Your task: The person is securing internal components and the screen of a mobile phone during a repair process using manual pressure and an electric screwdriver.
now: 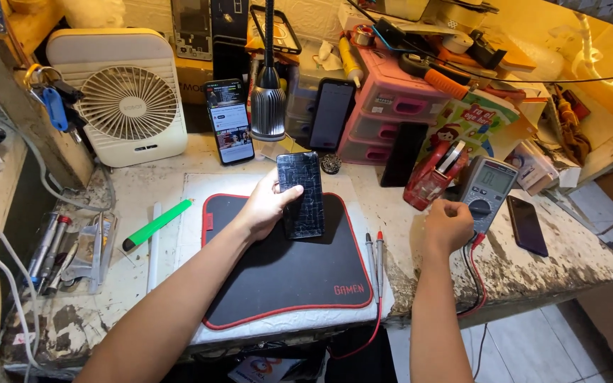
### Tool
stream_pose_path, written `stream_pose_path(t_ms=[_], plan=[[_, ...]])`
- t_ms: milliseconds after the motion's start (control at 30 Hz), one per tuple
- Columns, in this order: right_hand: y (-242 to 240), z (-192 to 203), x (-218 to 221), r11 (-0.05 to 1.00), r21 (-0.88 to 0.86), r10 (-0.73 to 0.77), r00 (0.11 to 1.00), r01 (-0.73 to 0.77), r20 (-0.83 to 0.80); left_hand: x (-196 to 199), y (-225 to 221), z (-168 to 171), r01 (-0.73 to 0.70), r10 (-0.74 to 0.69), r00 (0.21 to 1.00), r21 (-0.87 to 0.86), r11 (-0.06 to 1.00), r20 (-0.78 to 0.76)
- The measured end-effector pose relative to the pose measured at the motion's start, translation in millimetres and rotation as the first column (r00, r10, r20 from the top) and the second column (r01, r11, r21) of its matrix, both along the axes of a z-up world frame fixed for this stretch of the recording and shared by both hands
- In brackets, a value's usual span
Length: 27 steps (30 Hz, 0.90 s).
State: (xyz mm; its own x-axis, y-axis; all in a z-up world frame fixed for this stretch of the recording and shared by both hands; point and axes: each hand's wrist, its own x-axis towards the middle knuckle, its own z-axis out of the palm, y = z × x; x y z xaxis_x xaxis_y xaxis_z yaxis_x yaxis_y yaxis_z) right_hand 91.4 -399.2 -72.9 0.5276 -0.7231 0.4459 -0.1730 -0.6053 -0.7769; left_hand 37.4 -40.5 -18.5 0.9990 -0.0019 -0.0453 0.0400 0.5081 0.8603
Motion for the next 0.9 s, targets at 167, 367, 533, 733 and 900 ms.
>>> stream_pose_path(t_ms=[167,367,533,733,900], plan=[[60.6,52.2,-22.9,0.906,0.045,0.384,0.863,-0.421,0.329,14.1,1.2,-18.9,-0.027,0.029,0.999,-0.102,0.994,0.016],[164.6,112.9,-18.9,0.249,0.256,0.842,0.34,-0.934,0.419,9.9,10.9,-4.4,-0.049,0.059,0.996,-0.15,0.987,0.061],[207.5,98.3,-3.3,0.053,0.287,0.955,0.132,-0.956,0.264,22.6,25.9,-11.9,-0.069,0.079,0.994,-0.134,0.989,0.072],[222.4,66.6,-14.2,0.005,0.321,0.945,0.109,-0.947,0.308,30.7,49.8,-9.8,-0.068,0.059,0.988,0.058,0.996,0.144],[211.2,61.6,-13.6,0.061,0.153,0.978,0.09,-0.986,0.187,24.6,53.2,-3.8,-0.027,-0.03,0.964,0.212,0.977,0.264]])
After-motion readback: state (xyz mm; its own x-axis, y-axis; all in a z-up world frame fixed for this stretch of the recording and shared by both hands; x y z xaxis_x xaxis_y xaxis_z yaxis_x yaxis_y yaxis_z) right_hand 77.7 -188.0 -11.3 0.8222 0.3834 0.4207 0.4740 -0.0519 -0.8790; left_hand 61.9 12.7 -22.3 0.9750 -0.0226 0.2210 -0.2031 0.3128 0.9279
